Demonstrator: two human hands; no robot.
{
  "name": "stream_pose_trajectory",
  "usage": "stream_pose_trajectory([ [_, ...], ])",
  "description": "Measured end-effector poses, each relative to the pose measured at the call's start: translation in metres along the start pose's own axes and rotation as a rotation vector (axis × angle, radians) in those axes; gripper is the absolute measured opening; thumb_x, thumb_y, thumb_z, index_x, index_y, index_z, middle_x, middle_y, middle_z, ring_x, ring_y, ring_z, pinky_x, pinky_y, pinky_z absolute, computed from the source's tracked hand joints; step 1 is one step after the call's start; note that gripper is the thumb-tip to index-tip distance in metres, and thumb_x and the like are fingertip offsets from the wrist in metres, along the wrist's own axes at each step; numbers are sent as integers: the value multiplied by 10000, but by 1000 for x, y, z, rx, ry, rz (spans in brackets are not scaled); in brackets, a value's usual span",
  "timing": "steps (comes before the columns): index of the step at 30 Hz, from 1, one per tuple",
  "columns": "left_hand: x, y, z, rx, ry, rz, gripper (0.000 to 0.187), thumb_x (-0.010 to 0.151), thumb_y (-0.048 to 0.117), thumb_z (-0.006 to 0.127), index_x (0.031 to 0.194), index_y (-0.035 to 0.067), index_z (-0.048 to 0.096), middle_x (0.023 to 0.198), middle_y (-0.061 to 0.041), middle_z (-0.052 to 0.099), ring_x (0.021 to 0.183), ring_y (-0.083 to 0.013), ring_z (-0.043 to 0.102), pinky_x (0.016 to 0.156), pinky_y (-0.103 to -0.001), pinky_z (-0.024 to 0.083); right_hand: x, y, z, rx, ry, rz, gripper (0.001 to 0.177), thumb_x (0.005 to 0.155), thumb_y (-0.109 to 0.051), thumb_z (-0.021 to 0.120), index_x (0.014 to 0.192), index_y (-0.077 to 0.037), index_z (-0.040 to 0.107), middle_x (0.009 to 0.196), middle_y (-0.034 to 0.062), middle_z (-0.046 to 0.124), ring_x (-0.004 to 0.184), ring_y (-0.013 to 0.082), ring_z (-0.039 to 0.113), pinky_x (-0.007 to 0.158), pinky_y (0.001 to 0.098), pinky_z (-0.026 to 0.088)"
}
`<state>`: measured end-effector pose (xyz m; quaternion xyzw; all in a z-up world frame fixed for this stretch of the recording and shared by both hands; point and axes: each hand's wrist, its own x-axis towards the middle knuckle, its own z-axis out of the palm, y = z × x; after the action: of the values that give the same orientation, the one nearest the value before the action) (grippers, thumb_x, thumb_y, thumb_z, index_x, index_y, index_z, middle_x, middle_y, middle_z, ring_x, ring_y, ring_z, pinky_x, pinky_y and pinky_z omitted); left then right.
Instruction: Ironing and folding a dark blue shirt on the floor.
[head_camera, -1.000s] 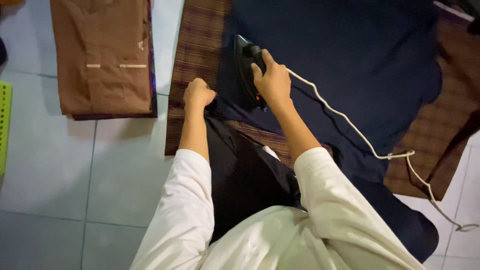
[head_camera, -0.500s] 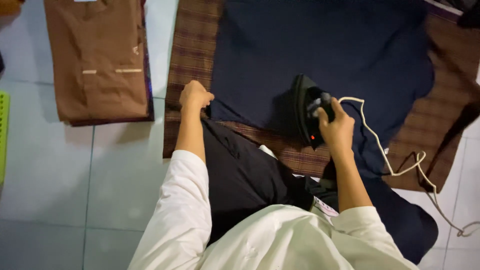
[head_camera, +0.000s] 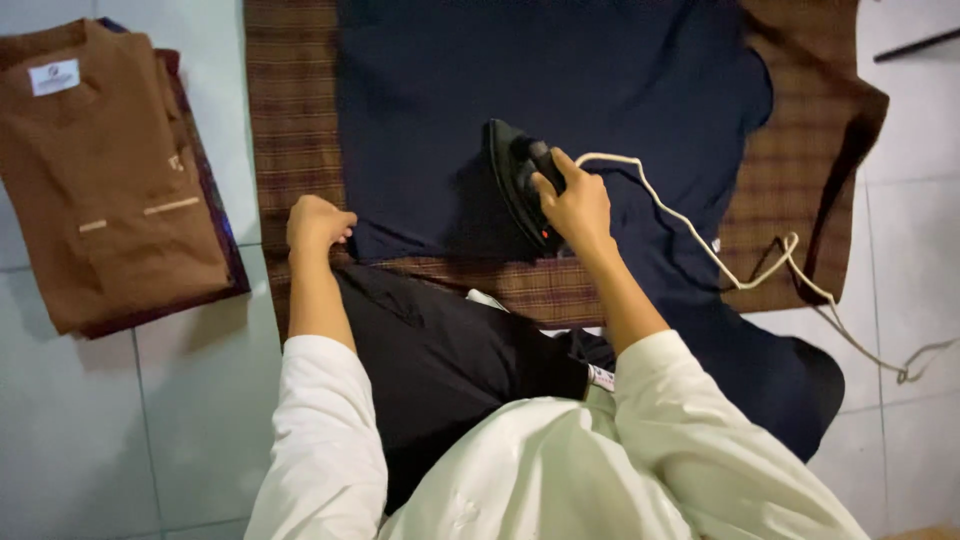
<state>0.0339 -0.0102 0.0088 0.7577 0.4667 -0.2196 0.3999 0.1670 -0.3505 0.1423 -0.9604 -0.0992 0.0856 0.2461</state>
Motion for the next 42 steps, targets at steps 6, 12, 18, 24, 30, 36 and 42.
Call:
stream_pose_trajectory([
  [6,8,-1,2,12,-21,-51,154,799,102,793,687,6,748,726,-80,753,592,-142,668,618,-348,577,5,60,-21,183,206,-54,372,936,-269,727,1266,-99,710,1051,181,775,966,309,786,839,398,587],
  [12,14,-6,4,13,-18,-3,161,800,127,794,708,1,756,721,-69,747,598,-154,689,657,-338,580,18,197,-66,-144,479,39,447,980,-285,782,1282,31,688,1090,333,712,1022,462,709,911,471,560],
  [18,-2,4,2,162,10,-27,218,851,188,766,725,10,775,766,-124,756,685,-257,708,716,-433,585,15,226,-116,-182,520,336,461,925,-286,744,1299,-22,701,1076,338,690,1013,519,657,902,533,510],
  [24,-68,42,13,365,448,408,448,860,263,786,1255,73,693,1286,-198,620,1211,-403,552,970,-539,445,7,303,-110,-214,528,320,485,946,-320,775,1252,44,678,1074,352,685,997,534,655,889,548,515],
  [30,-68,78,65,426,400,988,529,819,311,787,1286,83,686,1358,-182,576,1257,-386,501,1026,-602,360,-31,215,-110,234,349,563,448,903,-348,698,1180,1,651,960,244,723,874,423,731,777,515,558],
  [36,-124,74,110,54,171,802,399,930,368,736,1245,125,701,1353,-79,626,1256,-346,542,1101,-524,449,55,325,-67,103,547,436,509,925,-406,771,1122,46,645,1007,283,714,939,440,695,806,490,545],
  [42,-116,86,94,336,209,773,364,879,306,754,1189,118,729,1280,-124,627,1224,-359,538,1023,-565,417,118,299,-91,432,592,702,492,870,-358,727,1142,31,598,1055,207,720,879,300,767,777,393,603],
])
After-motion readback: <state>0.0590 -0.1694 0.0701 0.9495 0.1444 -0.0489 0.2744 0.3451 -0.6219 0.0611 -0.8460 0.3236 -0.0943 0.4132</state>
